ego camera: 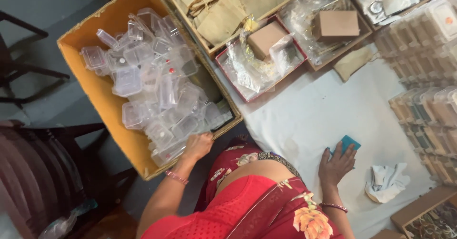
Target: The person places a small blue item into a clear plastic container and closes it. They then pick up a beaded necklace, wipe it with a white cloth, and place it into a small beige pouch. Finally, they place the pouch into another clear plastic container.
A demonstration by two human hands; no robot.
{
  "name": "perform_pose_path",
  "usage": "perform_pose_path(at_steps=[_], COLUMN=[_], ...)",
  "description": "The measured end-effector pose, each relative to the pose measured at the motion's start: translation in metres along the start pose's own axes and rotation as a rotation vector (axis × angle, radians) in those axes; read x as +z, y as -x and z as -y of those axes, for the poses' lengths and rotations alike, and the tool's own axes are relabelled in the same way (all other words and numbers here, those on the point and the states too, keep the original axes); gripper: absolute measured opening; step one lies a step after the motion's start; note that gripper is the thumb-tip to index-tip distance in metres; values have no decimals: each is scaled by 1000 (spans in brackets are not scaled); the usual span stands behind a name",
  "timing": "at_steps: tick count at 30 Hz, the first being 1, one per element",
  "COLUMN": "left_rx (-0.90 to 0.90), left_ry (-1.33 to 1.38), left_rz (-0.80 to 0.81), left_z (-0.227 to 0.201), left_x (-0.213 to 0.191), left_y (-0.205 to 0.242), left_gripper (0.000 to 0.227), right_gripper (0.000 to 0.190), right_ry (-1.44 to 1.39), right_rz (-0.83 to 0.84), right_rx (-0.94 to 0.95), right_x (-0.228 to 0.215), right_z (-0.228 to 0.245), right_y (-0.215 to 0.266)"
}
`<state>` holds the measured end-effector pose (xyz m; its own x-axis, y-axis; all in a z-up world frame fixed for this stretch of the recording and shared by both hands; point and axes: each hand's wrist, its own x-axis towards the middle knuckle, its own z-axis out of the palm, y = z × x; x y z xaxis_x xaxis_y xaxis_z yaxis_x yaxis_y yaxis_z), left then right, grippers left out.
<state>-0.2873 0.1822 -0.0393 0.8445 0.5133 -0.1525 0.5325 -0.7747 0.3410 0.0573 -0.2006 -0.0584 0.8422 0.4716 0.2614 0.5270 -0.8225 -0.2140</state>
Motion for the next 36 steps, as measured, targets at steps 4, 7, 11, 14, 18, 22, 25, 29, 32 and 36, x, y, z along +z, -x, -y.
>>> perform_pose_path(at_steps=[4,7,11,14,18,22,25,29,32,36], left_rx=[48,35,-216,-308,-634,-665,-635,-844,-763,-654], left_ry=[23,27,213,56,56,80,147,718,1229,2050], left_rz=[-11,70,-154,-386,-311,-330,-501,-654,-994,-1421], left_z=[1,-19,4,47,48,39,45,44,25,75], left_x=[6,-48,-57,-31,-44,-17,24,51,26,65], left_y=[-1,-7,-37,-68,-99,-114,-138,-171,-175,-169], left_gripper=[18,39,42,46,83,77,67,58,49,27], right_gripper=[61,61,61,61,61,61,60,60,59,57], right_ry=[-5,-17,-29,-29,-25,-26,-26,-35,-41,-57], right_rz=[22,31,34,29,13,10,14,13,5,12], right_rx=[-6,-10,-3,1,-3,10,18,14,0,-30], right_x=[0,0,-1,0,-2,1,-2,-9,-11,-13], right_z=[-4,-3,-5,-4,-4,-4,-1,3,2,-3], right_y=[0,1,-1,0,0,1,1,-1,-4,4])
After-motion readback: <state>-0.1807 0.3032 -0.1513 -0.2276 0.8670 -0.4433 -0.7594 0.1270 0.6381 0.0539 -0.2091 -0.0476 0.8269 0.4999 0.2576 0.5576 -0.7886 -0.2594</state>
